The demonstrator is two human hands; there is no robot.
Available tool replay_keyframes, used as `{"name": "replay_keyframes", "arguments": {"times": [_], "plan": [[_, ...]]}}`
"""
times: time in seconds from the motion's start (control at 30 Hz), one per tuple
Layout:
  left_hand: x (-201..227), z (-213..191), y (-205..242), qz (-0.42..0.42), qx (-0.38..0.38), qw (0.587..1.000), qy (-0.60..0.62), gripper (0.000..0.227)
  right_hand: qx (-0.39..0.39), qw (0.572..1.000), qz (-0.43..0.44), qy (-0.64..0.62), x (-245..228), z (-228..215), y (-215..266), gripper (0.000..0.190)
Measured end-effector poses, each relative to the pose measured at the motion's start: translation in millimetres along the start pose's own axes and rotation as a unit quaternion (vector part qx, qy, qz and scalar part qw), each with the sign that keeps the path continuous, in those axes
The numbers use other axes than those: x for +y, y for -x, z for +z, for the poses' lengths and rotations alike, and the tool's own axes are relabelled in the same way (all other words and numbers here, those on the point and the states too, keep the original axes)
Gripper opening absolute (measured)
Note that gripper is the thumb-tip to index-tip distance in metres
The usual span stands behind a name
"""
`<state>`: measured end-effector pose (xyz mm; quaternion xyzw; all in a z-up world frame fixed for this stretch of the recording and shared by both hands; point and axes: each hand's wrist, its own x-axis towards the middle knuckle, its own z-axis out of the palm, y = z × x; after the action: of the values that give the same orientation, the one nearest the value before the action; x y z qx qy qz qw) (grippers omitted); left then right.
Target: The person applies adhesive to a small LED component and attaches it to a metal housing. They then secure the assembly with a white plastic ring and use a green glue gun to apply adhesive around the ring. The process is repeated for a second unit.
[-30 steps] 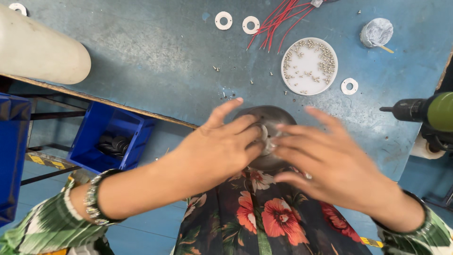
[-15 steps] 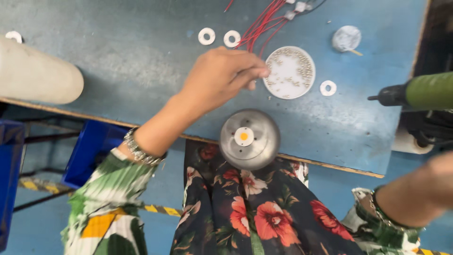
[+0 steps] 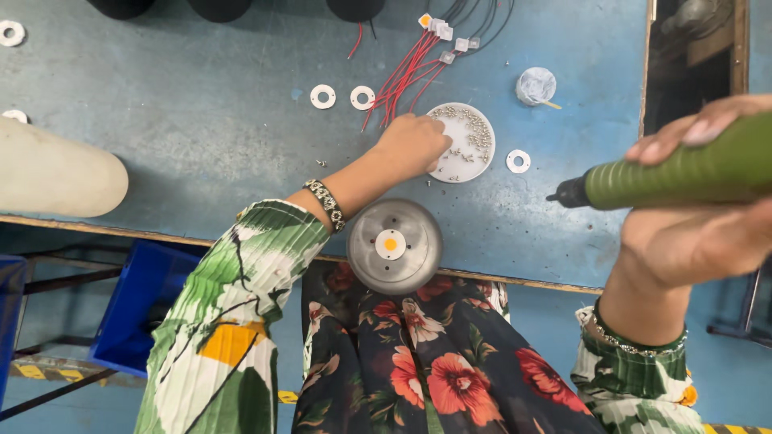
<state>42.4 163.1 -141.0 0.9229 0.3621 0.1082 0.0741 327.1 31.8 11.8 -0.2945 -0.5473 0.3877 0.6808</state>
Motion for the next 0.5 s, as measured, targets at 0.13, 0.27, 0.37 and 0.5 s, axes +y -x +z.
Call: {"name": "replay_keyframes", "arguments": {"times": [0.13, 0.27, 0.37, 0.5], "plan": [[-4.2, -31.1, 4.4, -0.033, 0.045, 0.992, 0.117, 0.018, -0.024, 0.999, -0.010, -0.036, 3.7, 10.0, 3.5, 0.081], [-8.5, -76.2, 41.2, -0.102, 0.143, 0.917, 0.357, 0.011, -0.034, 0.998, -0.016, -0.059, 7.9, 17.4, 8.2, 0.085], [-1.3, -96.8, 78.0, -0.107, 0.180, 0.881, 0.425, 0.012, -0.032, 0.995, -0.023, -0.086, 14.4, 28.2, 7.0, 0.087], [12.1, -108.0, 112.2, -0.173, 0.153, 0.780, 0.581, 0.023, -0.012, 0.988, -0.039, -0.151, 22.8, 52.9, -4.5, 0.094]]}}
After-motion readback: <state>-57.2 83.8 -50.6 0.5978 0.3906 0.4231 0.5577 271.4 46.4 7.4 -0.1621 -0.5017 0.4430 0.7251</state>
